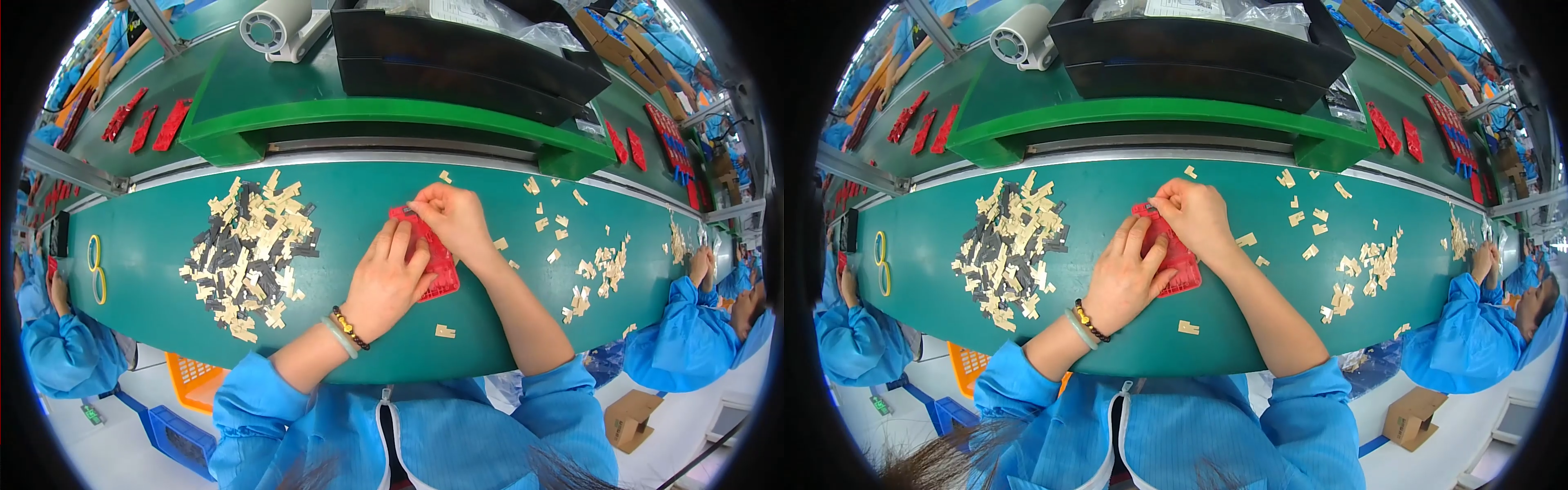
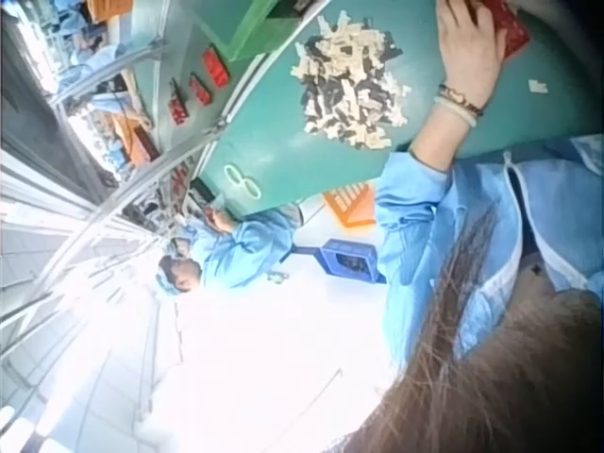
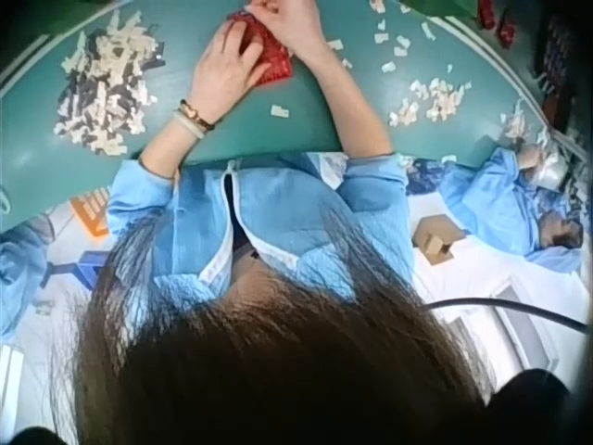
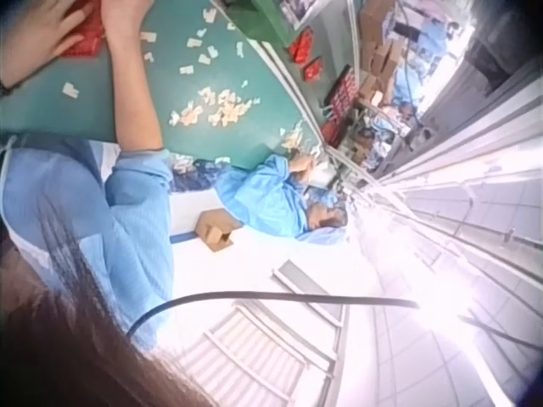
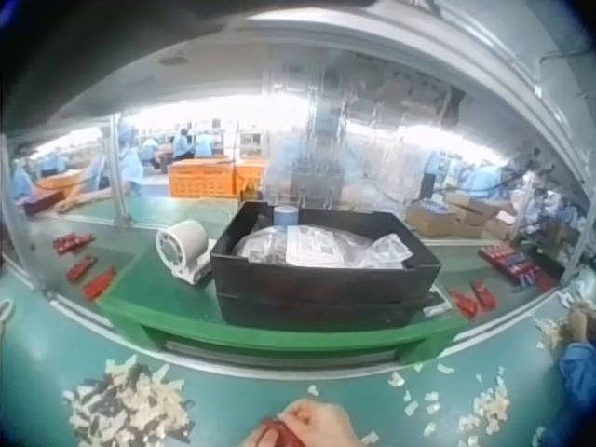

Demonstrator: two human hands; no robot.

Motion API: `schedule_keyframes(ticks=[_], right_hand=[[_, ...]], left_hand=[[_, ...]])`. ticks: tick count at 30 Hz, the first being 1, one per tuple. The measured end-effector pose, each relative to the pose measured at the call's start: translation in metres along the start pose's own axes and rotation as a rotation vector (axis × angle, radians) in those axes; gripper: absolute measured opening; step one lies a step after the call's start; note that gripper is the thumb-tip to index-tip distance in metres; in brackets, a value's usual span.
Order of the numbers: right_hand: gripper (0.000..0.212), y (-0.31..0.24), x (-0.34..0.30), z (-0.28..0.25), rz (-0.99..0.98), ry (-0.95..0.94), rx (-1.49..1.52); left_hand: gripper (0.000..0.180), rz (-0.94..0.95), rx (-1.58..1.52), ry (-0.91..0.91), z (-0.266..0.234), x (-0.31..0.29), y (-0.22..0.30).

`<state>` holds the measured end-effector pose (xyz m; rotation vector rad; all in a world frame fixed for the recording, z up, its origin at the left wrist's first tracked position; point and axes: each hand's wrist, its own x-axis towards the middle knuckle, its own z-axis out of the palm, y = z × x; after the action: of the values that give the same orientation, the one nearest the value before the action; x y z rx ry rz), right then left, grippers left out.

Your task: The person assembles small electronic components by hand, inserting them into red plastic housings on a production line.

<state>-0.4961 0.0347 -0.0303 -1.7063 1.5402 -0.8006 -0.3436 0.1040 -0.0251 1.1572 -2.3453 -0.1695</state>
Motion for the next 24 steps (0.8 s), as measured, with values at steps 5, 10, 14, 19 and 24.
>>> schedule_keyframes(ticks=[5,10,14,19,24], right_hand=[[0.014,-0.006,-0.001,0.000,-0.004,-0.009,-0.037],[0.014,-0.004,-0.007,-0.007,-0.161,0.085,-0.069],[0.014,0.009,-0.022,-0.015,-0.431,0.210,-0.214],[0.012,0.008,-0.033,-0.019,-0.471,0.234,-0.491],[0.024,0.008,-0.071,-0.035,-0.437,0.123,-0.325]], left_hand=[[0.049,-0.001,-0.025,-0.001,-0.001,0.002,-0.007],[0.054,0.021,-0.053,-0.039,-0.011,0.009,-0.013],[0.052,0.020,-0.121,0.020,-0.010,0.015,-0.010],[0.044,0.011,-0.044,0.058,-0.007,0.021,-0.011],[0.039,0.002,0.028,0.043,0.005,0.033,-0.005]])
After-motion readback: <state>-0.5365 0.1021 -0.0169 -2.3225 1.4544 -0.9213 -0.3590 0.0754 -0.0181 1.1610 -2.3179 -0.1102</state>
